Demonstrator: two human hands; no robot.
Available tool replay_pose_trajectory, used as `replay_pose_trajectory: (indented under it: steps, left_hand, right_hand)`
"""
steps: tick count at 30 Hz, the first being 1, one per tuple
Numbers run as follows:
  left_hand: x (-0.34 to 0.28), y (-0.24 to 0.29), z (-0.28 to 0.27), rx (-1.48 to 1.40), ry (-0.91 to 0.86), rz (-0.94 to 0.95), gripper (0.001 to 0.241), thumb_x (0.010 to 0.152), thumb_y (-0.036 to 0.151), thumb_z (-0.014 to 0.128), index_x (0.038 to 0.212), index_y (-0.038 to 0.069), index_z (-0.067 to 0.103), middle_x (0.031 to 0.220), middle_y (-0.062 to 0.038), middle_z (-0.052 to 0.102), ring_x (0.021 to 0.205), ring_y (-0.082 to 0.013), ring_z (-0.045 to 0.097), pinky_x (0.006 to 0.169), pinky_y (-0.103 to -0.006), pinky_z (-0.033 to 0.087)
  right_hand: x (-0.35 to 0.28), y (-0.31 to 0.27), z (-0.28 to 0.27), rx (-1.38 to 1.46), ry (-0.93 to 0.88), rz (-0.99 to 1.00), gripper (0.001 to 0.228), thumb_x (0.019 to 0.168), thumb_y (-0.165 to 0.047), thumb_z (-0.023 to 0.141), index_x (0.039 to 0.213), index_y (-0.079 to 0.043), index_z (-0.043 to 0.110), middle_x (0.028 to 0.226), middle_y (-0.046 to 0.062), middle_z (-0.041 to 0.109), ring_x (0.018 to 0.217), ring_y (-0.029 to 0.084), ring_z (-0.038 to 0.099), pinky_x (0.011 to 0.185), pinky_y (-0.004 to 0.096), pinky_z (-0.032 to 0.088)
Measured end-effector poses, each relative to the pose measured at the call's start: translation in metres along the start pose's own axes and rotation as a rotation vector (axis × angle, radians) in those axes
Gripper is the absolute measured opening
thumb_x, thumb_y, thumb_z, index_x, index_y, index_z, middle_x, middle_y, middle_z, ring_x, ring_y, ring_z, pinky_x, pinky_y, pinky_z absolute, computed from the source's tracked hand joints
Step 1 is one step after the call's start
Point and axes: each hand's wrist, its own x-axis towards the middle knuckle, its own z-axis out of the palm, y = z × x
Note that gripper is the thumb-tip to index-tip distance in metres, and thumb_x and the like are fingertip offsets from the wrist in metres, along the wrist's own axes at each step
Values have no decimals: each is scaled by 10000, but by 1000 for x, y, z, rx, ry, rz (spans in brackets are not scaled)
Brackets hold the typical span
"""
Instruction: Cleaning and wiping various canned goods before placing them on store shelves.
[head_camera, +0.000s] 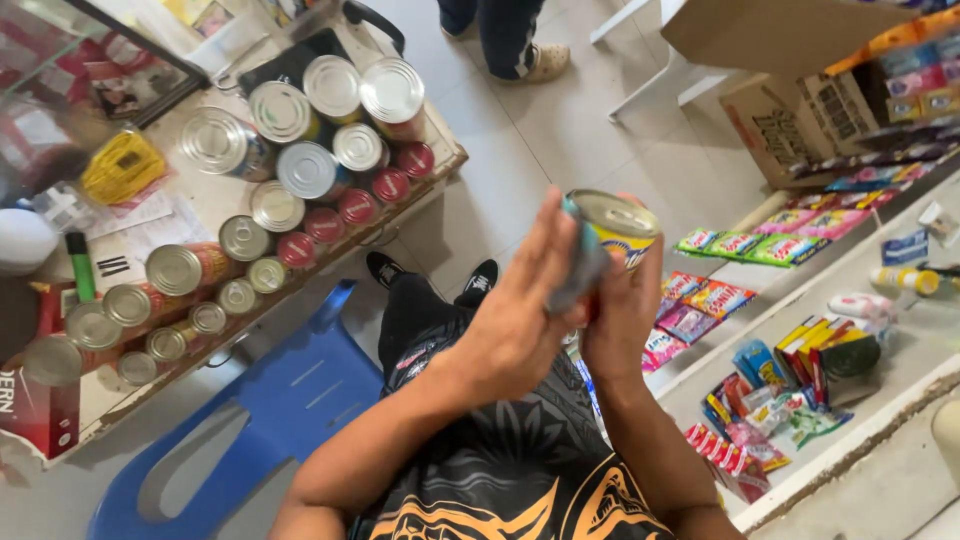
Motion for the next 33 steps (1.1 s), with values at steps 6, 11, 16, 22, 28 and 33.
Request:
replay_pose_trajectory:
  steps: [6,11,16,22,28,33]
  left_hand:
    - [1,17,19,-272,-70,-189,707,1132,332,367,1630,-43,34,1691,-343,113,1572,-500,198,1310,-556,202]
    - [-7,14,31,22,-204,-98,673,1140,315,387,1645,-12,86,1713,-308,62,1603,-474,185,1318,-530,225]
    - [6,8,5,-241,-257,-290,782,1106,340,421,1634,-16,-32,1679,-350,147,1541,-496,259,1253,-529,281]
    - [13,10,-7,-237,-468,-102,822,1080,407,466,1625,-41,43,1676,-359,142,1544,-543,237,1252,-594,276]
    - [13,10,-18,-269,-707,87,825,1082,432,463,1605,-91,97,1666,-393,66,1558,-566,160,1275,-597,213]
    - [25,-2,-18,-428,-888,38,826,1082,388,432,1601,-96,9,1670,-382,27,1545,-566,120,1254,-597,201]
  right_hand:
    - [-12,-5,-27,-40,6,-14,817,907,-575,636,1497,-47,437,1256,118,627,1091,134,608,1007,308,507]
    - [-1,2,-35,-135,118,-73,745,991,-557,580,1510,-58,389,1317,120,557,1166,162,546,1007,325,453]
    - [-16,-13,-15,-141,87,-28,734,1010,-570,499,1516,-48,398,1174,164,581,1019,186,552,936,346,478]
    - [-35,-9,-8,-140,390,-184,731,1027,-548,486,1499,7,427,1284,157,562,1172,192,549,1069,330,430]
    - [-55,6,-4,-211,662,-106,678,1059,-493,499,1537,-32,367,1502,174,484,1371,230,442,1216,393,301]
    - [-92,4,24,-254,795,-60,702,1001,-466,542,1504,7,409,1379,231,565,1321,295,499,1168,449,349]
